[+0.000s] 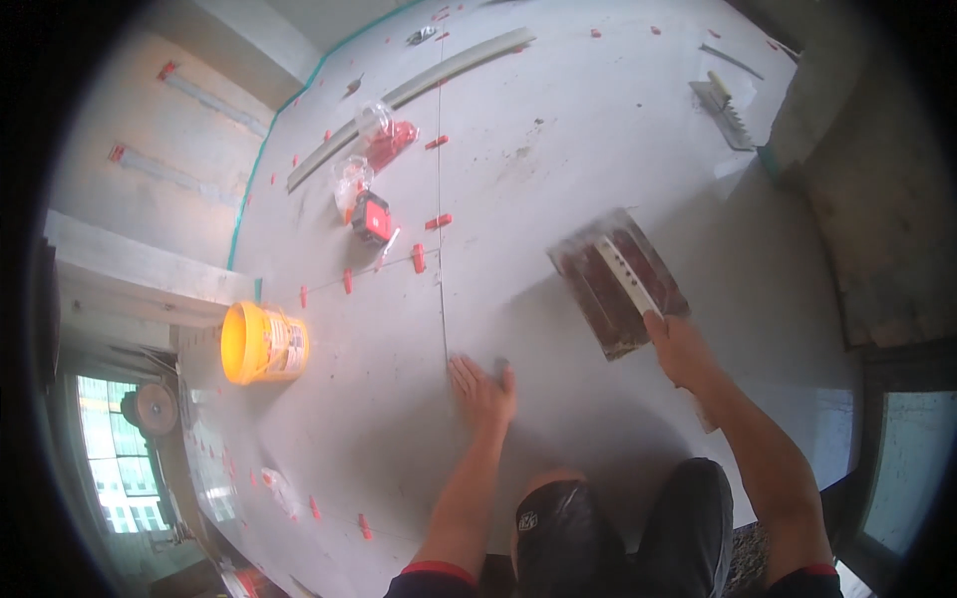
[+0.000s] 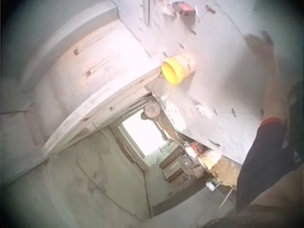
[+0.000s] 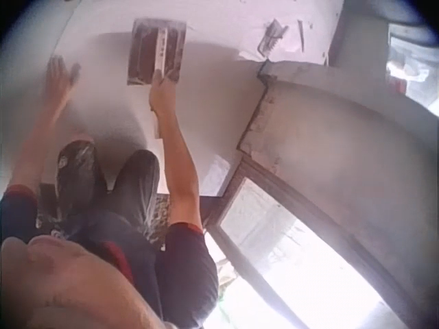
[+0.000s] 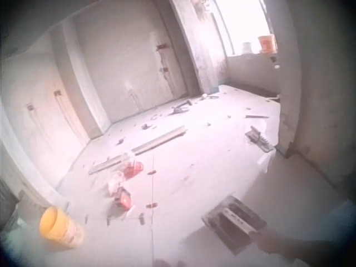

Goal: The person places a large ceramic tile onto a prepared floor bed, aligns it with adjacent tiles, and uses a rubber float and by hand to press it into place. The person then inserts plastic tile spacers along the edges and cleans excess mortar from the seams.

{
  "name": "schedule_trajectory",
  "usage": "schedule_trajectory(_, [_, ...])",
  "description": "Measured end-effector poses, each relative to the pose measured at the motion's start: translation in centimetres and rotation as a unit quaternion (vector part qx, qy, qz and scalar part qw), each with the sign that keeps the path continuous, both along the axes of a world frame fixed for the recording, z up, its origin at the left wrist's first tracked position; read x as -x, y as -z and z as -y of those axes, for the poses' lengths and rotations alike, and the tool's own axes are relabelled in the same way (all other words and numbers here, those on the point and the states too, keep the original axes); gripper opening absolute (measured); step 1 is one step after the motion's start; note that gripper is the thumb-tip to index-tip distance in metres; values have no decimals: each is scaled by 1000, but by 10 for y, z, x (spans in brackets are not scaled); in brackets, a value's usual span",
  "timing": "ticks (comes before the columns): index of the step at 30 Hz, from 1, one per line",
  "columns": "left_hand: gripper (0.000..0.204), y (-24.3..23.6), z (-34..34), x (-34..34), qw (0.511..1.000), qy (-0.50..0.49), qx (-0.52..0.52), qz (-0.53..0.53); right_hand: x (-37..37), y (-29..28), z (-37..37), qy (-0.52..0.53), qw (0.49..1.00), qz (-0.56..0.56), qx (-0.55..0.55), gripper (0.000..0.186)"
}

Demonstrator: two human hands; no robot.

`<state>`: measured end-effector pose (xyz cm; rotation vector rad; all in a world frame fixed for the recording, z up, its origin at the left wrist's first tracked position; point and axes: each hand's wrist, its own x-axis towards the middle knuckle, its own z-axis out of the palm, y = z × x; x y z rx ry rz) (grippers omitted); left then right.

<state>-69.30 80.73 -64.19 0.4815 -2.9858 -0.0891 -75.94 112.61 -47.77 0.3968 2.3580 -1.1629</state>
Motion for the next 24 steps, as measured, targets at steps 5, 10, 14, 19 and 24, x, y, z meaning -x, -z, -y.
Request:
schedule_trajectory(5, [87,7,4,6,997,-67,-32,3,-33,22,44,-20,981,-179,-69,52])
schedule_trajectory(10, [81,12,-3,19,996,-75,-51,-20,31,51,81,-73,995,70,2,56])
schedule_trajectory(14, [78,25,16,6,991,-45,-1,-124,22,21,104,-68,994,-73,40,60])
schedule_trajectory(19, [77,11,-1,26,996,-49,-37,-58,31,83,107,-110,983,-102,-102,62])
schedule_trajectory(24, [78,10,14,14,994,-45,-44,-90,43,34,117,-96,995,12,36,64])
